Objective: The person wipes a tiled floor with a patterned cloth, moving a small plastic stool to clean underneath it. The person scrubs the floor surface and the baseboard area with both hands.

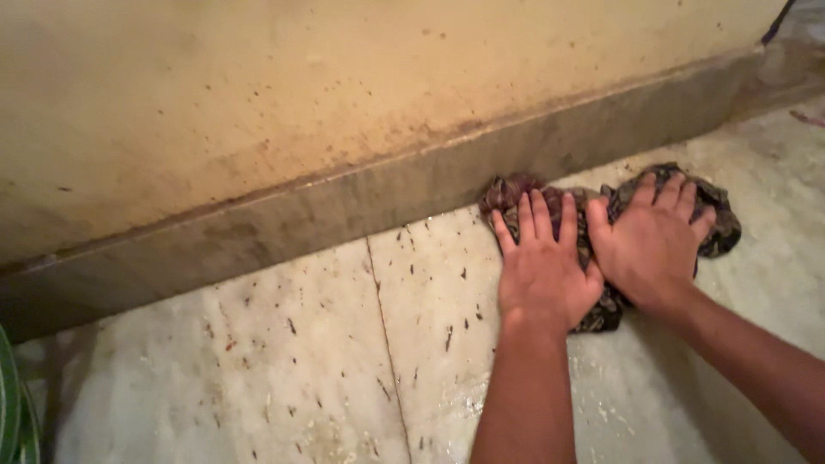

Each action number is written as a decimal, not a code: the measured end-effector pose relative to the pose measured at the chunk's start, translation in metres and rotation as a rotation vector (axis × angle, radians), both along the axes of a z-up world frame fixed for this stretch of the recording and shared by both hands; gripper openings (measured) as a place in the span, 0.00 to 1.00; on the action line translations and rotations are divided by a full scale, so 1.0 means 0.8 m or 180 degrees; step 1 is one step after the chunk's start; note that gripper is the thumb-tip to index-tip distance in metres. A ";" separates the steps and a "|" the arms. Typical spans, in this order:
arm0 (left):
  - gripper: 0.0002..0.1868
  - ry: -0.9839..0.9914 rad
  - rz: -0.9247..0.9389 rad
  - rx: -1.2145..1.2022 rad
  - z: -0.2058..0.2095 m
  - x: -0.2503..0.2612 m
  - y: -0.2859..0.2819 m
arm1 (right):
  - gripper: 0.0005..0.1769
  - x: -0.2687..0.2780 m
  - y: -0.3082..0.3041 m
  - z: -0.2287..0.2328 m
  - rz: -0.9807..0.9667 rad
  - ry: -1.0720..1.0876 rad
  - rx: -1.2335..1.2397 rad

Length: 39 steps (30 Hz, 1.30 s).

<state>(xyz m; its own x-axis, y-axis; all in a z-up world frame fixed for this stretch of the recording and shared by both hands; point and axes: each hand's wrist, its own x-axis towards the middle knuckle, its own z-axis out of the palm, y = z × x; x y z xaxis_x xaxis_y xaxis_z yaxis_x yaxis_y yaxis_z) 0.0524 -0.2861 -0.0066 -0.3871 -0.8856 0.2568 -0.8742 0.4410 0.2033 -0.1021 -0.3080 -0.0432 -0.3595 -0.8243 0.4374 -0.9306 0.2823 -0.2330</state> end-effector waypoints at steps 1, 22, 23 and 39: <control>0.46 -0.0010 0.0023 0.0005 0.000 -0.002 -0.001 | 0.48 -0.001 0.000 0.000 0.0017 0.0016 0.0023; 0.46 -0.0371 0.0322 0.0219 0.023 -0.009 0.087 | 0.45 0.000 0.082 0.011 0.0130 0.0032 0.0102; 0.46 -0.0371 0.0301 0.0247 0.024 -0.008 0.096 | 0.44 0.001 0.092 0.010 0.0124 0.0023 0.0108; 0.47 -0.0345 -0.0036 0.0378 0.043 0.031 0.256 | 0.45 0.034 0.266 0.016 -0.0070 0.0102 0.0279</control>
